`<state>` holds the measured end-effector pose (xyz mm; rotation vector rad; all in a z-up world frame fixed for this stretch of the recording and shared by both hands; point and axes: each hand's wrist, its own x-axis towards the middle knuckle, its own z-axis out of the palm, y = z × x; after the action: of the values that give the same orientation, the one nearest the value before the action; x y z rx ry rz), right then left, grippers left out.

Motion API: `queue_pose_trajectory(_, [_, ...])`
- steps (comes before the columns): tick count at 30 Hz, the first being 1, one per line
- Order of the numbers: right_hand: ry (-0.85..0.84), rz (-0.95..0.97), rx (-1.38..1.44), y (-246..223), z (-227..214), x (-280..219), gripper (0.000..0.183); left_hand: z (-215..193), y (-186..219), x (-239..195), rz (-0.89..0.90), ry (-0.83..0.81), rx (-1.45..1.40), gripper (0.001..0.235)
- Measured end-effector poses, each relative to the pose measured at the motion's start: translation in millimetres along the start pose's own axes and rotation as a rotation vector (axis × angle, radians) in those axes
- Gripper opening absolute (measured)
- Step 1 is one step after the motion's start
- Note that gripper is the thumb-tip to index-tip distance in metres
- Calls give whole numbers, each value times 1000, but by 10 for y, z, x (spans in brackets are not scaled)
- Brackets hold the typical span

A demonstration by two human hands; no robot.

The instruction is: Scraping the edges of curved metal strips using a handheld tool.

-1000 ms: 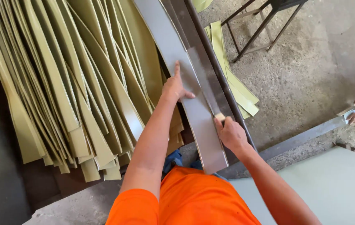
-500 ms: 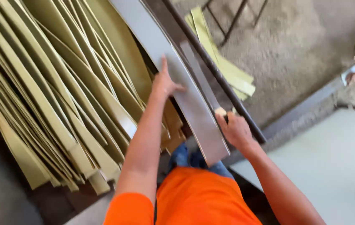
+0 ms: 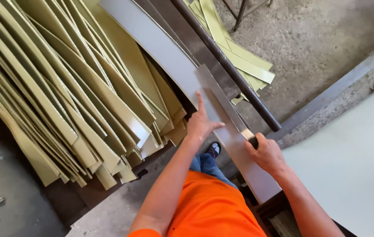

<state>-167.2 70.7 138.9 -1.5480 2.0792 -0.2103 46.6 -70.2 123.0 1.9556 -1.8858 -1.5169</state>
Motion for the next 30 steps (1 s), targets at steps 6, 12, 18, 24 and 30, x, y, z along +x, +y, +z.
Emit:
queue_pose_trajectory(6, [-77,40,97,39,-53,-33,44,-643,-487,1091,139,320,-130,154])
queue_pose_trajectory(12, [155,-49,262,-775,-410,300,40,-1314,-212,1158,-35,100,-228,155])
queue_pose_trajectory(18, [249,-174,526,-731,-43,844,44,-1140,-464,1441,29,145,-110,159])
queue_pose_trajectory(24, [49,-104,-99,-771,-144,1120,47,-1171,-429,1379,58,154,-31,160])
queue_pose_trajectory(30, [319,-187,303,-723,-61,898,51,-1197,-372,1373,31,126,-41,160])
